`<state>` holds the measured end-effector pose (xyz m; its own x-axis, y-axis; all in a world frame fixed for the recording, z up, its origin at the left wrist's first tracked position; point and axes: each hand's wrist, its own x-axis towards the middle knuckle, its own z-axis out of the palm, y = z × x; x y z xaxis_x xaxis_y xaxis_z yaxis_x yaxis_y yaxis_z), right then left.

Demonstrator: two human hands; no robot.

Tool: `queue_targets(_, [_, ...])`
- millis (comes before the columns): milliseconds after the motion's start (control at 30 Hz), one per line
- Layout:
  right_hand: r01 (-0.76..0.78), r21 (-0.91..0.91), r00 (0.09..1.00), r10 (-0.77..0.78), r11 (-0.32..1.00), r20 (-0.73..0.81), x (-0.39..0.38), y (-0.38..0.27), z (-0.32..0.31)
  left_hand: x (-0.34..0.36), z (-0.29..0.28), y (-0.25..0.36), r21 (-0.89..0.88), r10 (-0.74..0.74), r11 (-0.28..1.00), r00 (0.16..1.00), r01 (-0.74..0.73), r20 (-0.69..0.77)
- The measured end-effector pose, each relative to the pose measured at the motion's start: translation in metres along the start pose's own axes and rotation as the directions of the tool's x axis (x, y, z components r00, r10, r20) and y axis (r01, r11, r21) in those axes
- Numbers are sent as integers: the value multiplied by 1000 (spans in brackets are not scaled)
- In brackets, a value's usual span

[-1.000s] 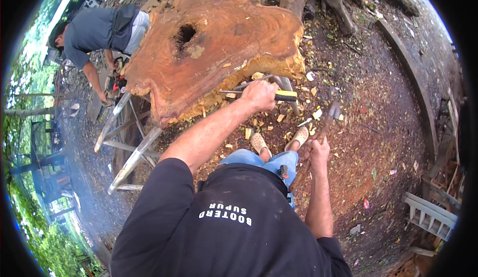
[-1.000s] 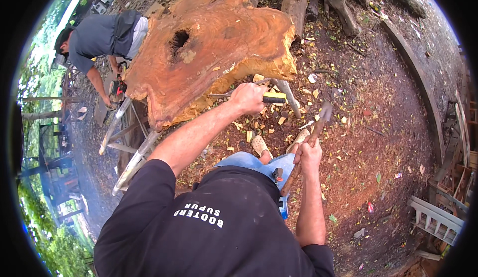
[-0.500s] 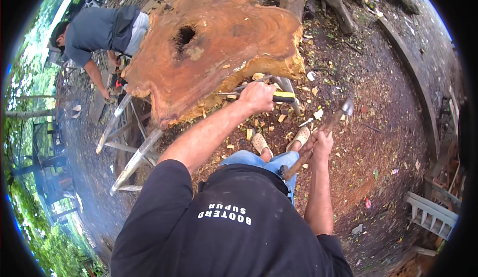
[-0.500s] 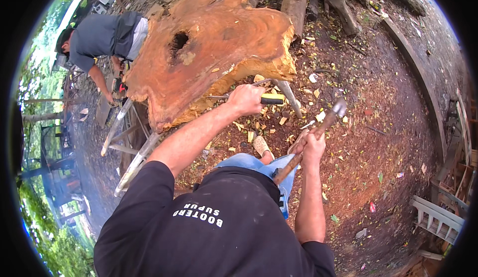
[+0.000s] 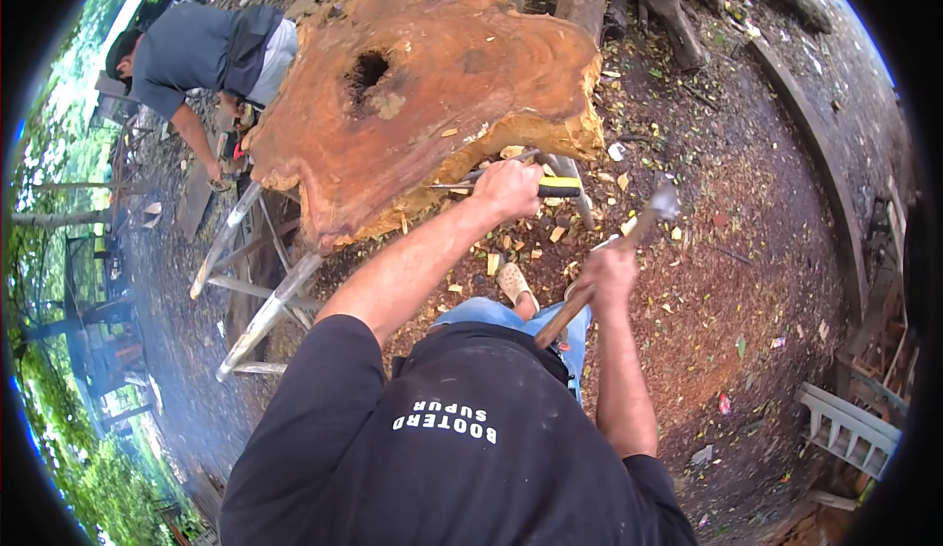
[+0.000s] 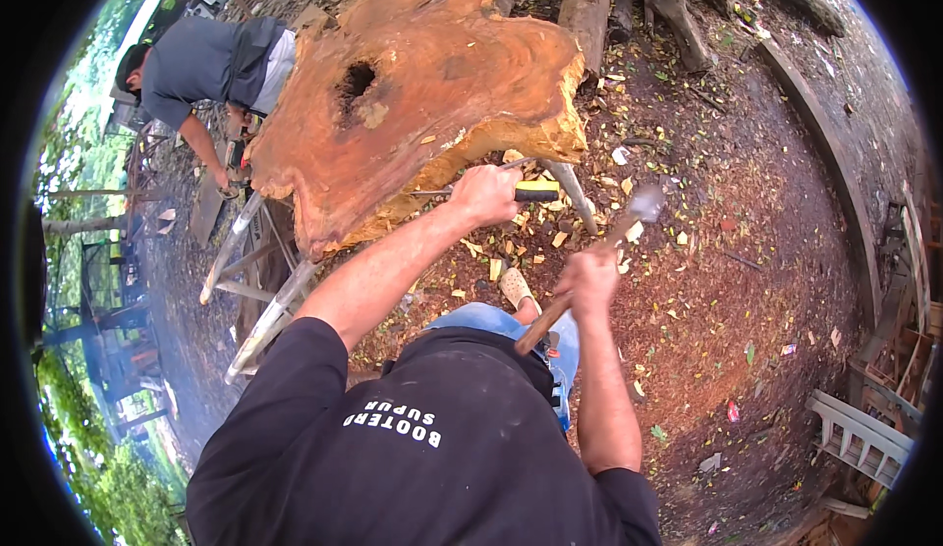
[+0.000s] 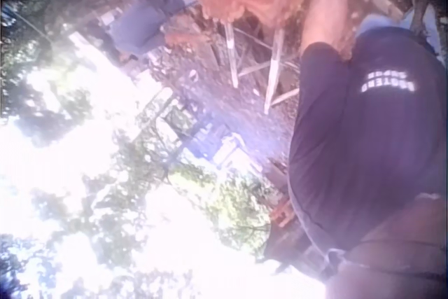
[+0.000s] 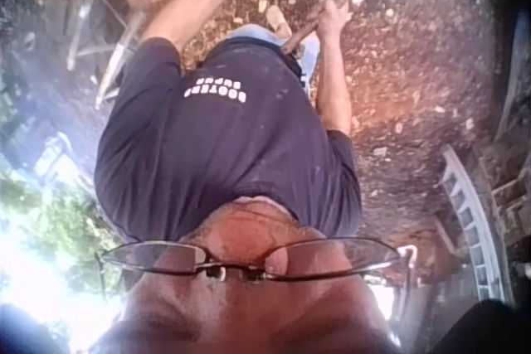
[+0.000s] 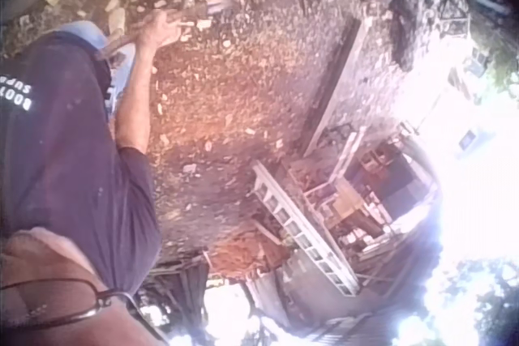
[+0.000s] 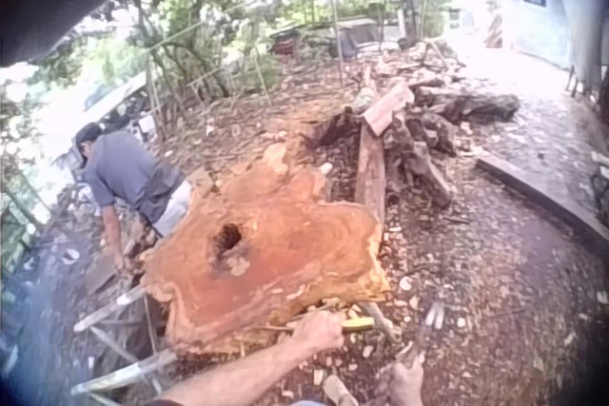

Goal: The person uses a hammer and a chisel to remove bark or outer layers from the edge of a large wooden slab. The person strikes the chisel with the hammer repeatedly, moving along the perimeter of the wood piece while wood chips accumulate on the ground.

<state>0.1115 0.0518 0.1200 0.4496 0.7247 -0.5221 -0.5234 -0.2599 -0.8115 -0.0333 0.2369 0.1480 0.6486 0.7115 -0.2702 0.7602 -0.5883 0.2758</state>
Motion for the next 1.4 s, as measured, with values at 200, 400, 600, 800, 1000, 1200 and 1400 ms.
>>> queue_targets(200, [-93, -294, 966, 157, 951, 204, -2, -2, -7, -5, 0, -7, 5, -17, 1000, 999, 17, 31])
queue_targets(400, [31, 50, 999, -33, 998, 30, 0, -6, 1, -3, 3, -7, -33, -37, 999, 999, 36, -39])
queue_targets(600, [-81, -298, 956, 159, 951, 247, 2, 1, 1, -8, -4, -7, -32, -23, 999, 1000, 23, -2])
queue_targets(800, [40, 114, 999, -41, 993, 9, 5, -12, -2, -12, -4, -9, -40, -46, 998, 999, 46, -12])
queue_targets(1000, [-65, -429, 901, 238, 901, 363, -14, 9, 26, -28, 7, -43, -40, -232, 971, 971, 234, 54])
queue_targets(1200, [-43, -207, 986, 75, 977, 149, -4, -8, 0, -56, 17, -21, -67, -16, 998, 999, 19, 51])
queue_targets(1400, [1, -124, 990, 16, 992, 138, 4, -20, -11, -43, -4, 5, -110, 201, 970, 970, -217, -140])
